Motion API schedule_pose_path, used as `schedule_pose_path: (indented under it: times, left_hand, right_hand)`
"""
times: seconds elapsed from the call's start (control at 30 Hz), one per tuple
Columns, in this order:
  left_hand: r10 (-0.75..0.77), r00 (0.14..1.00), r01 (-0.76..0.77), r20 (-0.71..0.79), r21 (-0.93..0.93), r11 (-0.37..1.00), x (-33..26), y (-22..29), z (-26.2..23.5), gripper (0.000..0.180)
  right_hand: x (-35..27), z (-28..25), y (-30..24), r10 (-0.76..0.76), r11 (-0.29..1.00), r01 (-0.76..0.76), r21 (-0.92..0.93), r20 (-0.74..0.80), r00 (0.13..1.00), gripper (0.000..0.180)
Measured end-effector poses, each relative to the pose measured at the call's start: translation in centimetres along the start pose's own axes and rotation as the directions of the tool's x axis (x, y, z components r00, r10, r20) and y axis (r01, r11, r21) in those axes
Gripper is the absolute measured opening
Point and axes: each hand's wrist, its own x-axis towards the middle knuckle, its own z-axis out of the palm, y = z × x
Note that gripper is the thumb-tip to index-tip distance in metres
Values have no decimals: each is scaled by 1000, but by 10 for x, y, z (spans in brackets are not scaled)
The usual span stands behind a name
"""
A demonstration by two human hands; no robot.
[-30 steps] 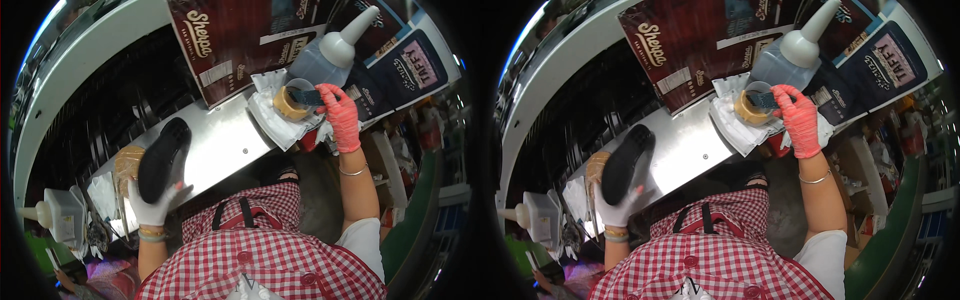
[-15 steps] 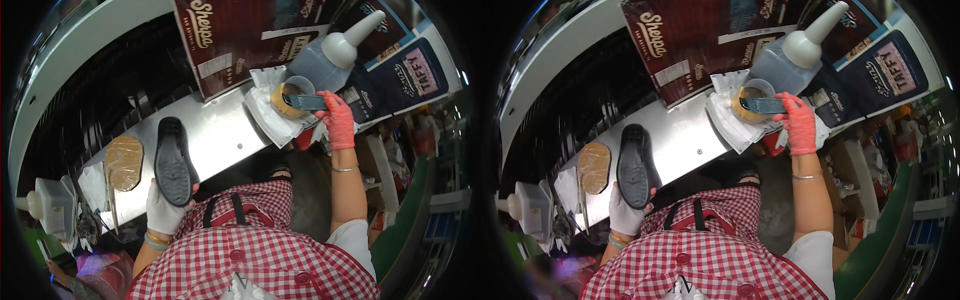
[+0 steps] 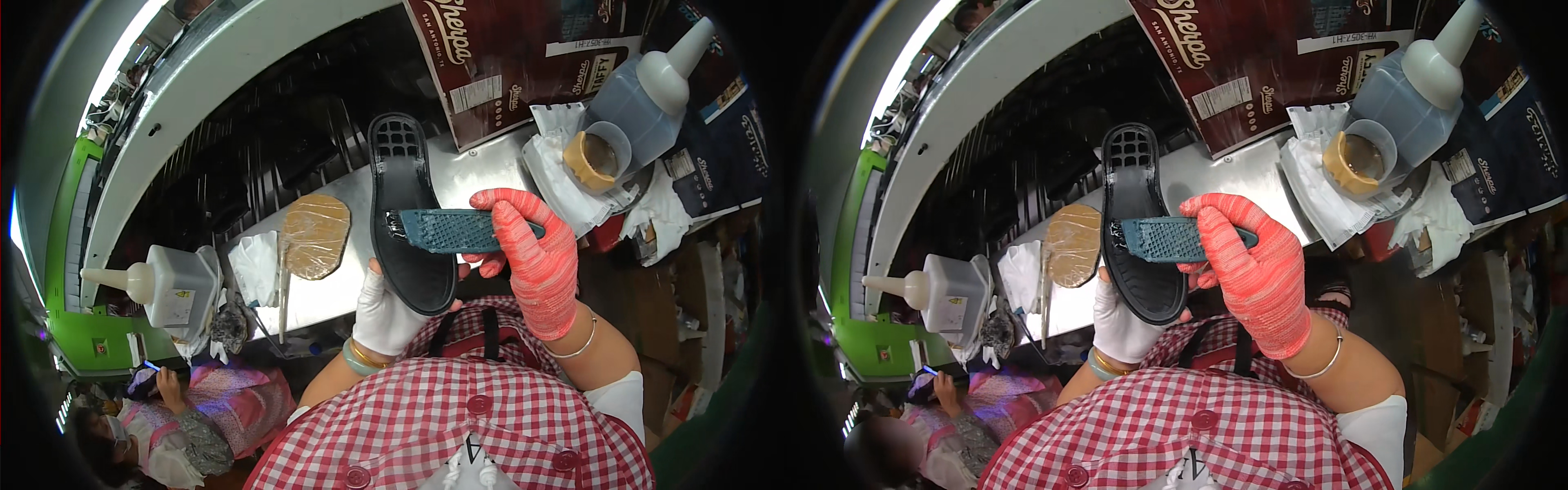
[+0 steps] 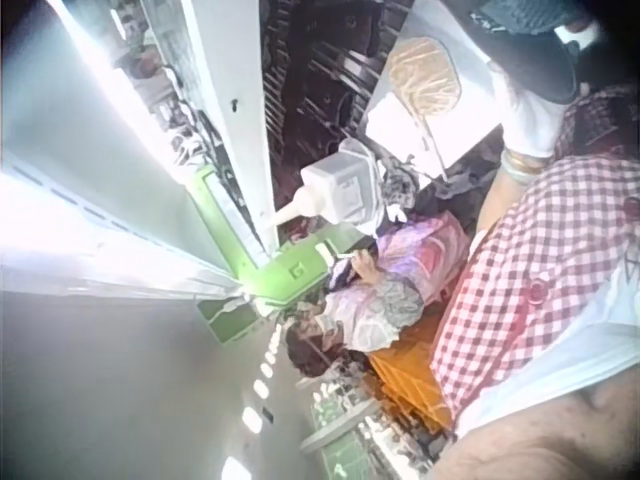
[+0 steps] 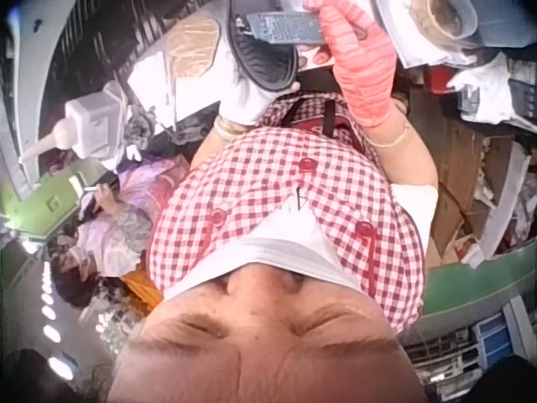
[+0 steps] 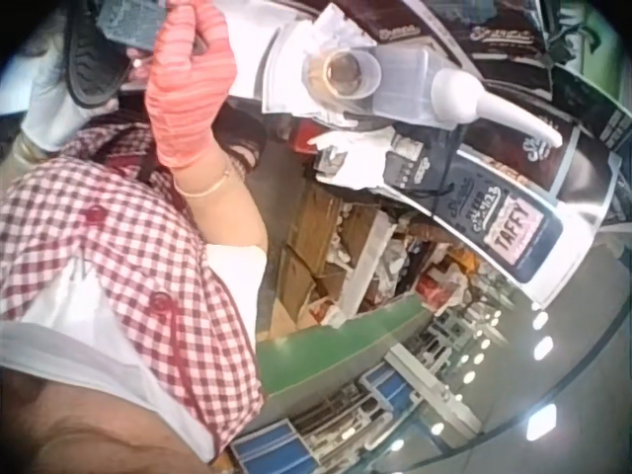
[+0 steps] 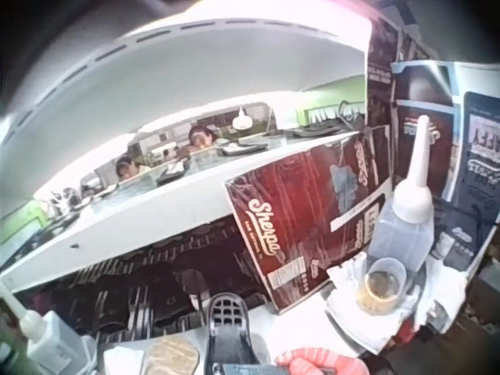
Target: The person scrubs the soles of black sandals using a blue brush and a cleaning solution. They repeatedly dip the brush into a small container of liquid and scrub the textured bottom of each sandal before placing it on a nearby shelf.
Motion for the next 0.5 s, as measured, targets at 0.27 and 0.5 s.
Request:
schedule_pose_path:
  times: [0.27,0.5]
  left_hand:
    - [5,996,6,-92,119,993,-3,-5,8,76]
    - [-42,998,54,-50,259,964,-5,-4,2,85]
  right_hand:
    - [-1,3,4,-29,998,30,-48,3,1000,23]
    - [8,3,5,-160,982,155,-105,-43,986,21]
